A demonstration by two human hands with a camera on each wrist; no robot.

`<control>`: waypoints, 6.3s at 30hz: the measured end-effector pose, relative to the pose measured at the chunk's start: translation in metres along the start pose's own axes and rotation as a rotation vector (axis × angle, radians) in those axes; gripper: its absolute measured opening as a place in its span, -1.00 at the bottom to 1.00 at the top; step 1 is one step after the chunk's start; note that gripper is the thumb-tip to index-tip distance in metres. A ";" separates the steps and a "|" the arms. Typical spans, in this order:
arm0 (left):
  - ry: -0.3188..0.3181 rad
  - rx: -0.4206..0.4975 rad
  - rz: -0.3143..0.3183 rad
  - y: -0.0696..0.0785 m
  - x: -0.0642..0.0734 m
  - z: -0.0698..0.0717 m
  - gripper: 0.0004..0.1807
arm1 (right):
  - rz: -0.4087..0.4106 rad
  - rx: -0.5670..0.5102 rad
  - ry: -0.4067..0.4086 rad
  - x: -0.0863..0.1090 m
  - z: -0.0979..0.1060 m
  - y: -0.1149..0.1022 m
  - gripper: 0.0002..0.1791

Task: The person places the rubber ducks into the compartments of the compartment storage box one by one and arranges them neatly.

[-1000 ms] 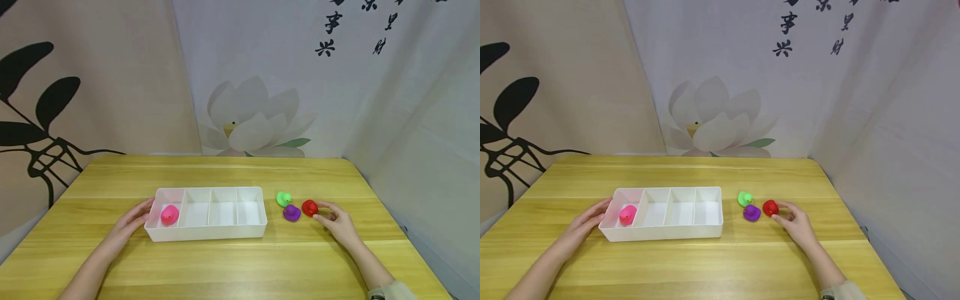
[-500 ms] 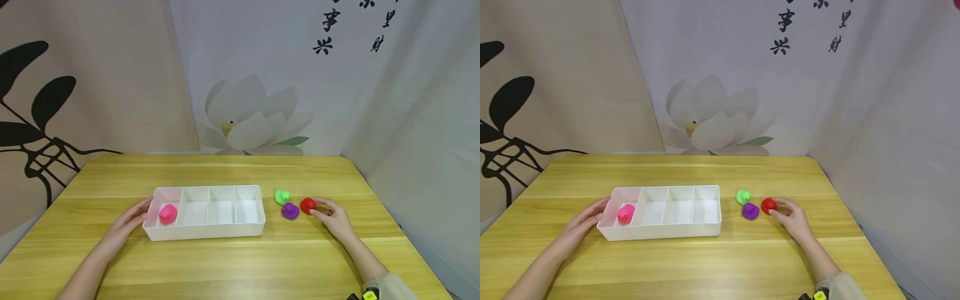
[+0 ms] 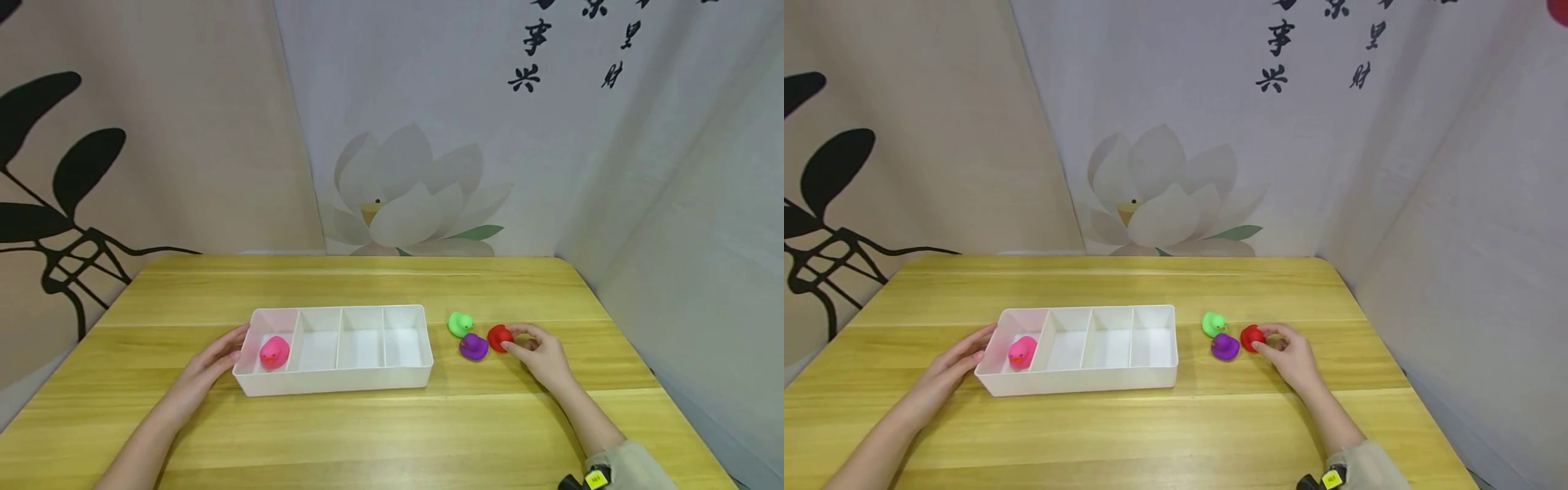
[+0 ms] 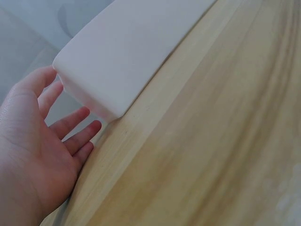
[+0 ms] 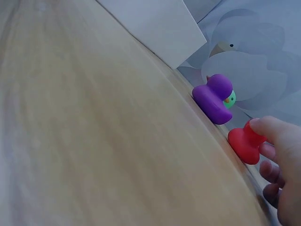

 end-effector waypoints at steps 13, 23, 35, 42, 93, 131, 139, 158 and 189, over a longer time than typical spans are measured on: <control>0.000 -0.003 0.000 -0.002 0.000 0.001 -0.50 | -0.024 -0.004 0.037 0.003 0.008 -0.010 -0.70; 0.003 0.003 0.000 -0.003 0.000 -0.001 -0.50 | -0.029 -0.029 0.044 0.018 0.016 -0.066 -0.70; 0.001 -0.004 0.009 -0.004 0.001 0.000 -0.50 | -0.012 -0.069 0.050 0.018 0.012 -0.077 -0.67; 0.007 -0.003 0.003 -0.001 0.000 0.001 -0.50 | 0.060 -0.097 0.031 0.020 0.007 -0.108 -0.68; 0.006 -0.018 0.022 -0.006 -0.001 0.001 -0.49 | 0.257 -0.196 -0.258 0.011 -0.125 -0.255 -0.75; 0.004 -0.013 -0.003 -0.001 -0.002 0.000 -0.50 | 0.257 -0.106 -0.399 -0.020 -0.224 -0.249 -0.78; 0.002 -0.001 -0.011 0.000 -0.001 0.000 -0.50 | 0.197 -0.074 -0.440 -0.022 -0.236 -0.239 -0.80; 0.003 0.000 -0.008 0.000 0.000 -0.001 -0.50 | 0.244 0.131 -0.522 -0.019 -0.256 -0.233 -0.86; 0.014 0.002 -0.017 0.001 0.003 -0.001 -0.50 | 0.216 0.280 -0.547 -0.017 -0.256 -0.238 -0.83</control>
Point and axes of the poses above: each hand's wrist, its own x-axis away from the middle knuckle, its own z-axis out of the back of the hand, y = z × x, the point moved 8 cm from there along -x, towards the middle knuckle, and after that the axes turned 7 degrees about x, right-handed, at the moved point
